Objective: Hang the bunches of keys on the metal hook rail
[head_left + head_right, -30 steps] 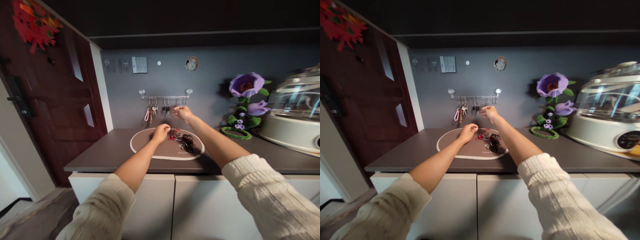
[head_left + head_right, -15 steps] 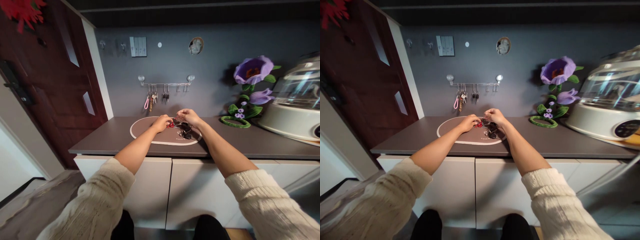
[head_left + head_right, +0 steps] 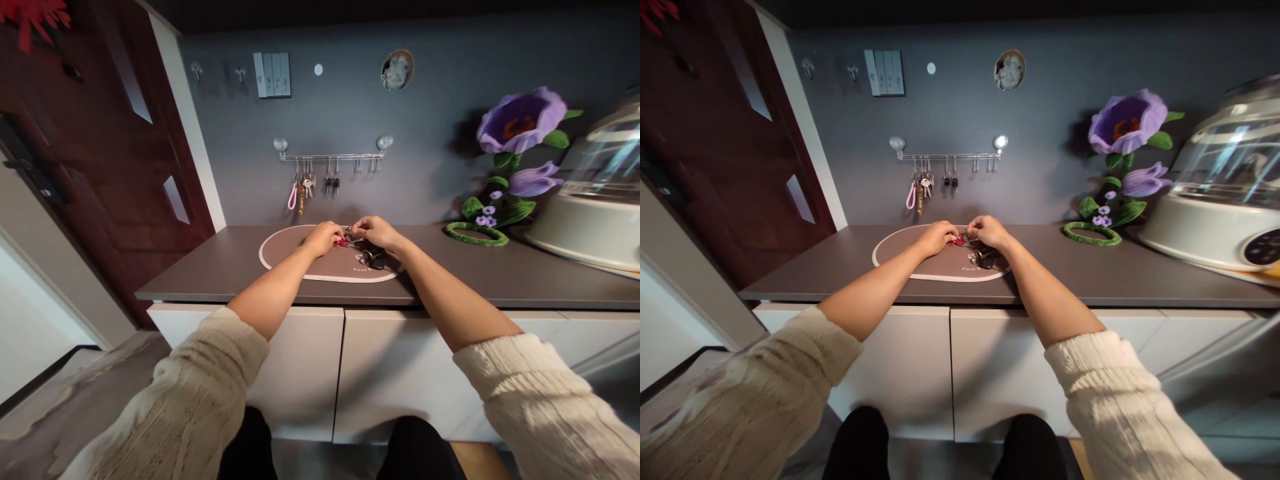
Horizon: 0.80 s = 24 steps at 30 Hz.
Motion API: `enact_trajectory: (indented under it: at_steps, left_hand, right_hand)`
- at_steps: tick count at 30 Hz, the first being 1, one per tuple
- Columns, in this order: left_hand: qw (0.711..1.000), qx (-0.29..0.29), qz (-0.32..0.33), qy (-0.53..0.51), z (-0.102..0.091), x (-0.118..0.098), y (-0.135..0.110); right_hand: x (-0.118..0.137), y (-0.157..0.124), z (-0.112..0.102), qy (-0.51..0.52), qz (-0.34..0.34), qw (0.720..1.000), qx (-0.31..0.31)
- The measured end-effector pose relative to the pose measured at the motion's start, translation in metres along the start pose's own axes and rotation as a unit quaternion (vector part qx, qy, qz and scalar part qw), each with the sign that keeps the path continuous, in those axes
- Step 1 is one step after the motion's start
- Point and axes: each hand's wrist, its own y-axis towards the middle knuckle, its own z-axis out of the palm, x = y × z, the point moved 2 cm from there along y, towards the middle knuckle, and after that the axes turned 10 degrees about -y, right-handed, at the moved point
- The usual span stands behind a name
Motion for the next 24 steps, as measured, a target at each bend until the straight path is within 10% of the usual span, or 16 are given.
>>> enact_trajectory:
  at_steps: [24]
  left_hand:
    - [0.931, -0.125, -0.099, -0.329, -0.002, -0.009, 0.001]
  right_hand:
    - [0.008, -0.002, 0.003, 0.099, -0.033, 0.994, 0.033]
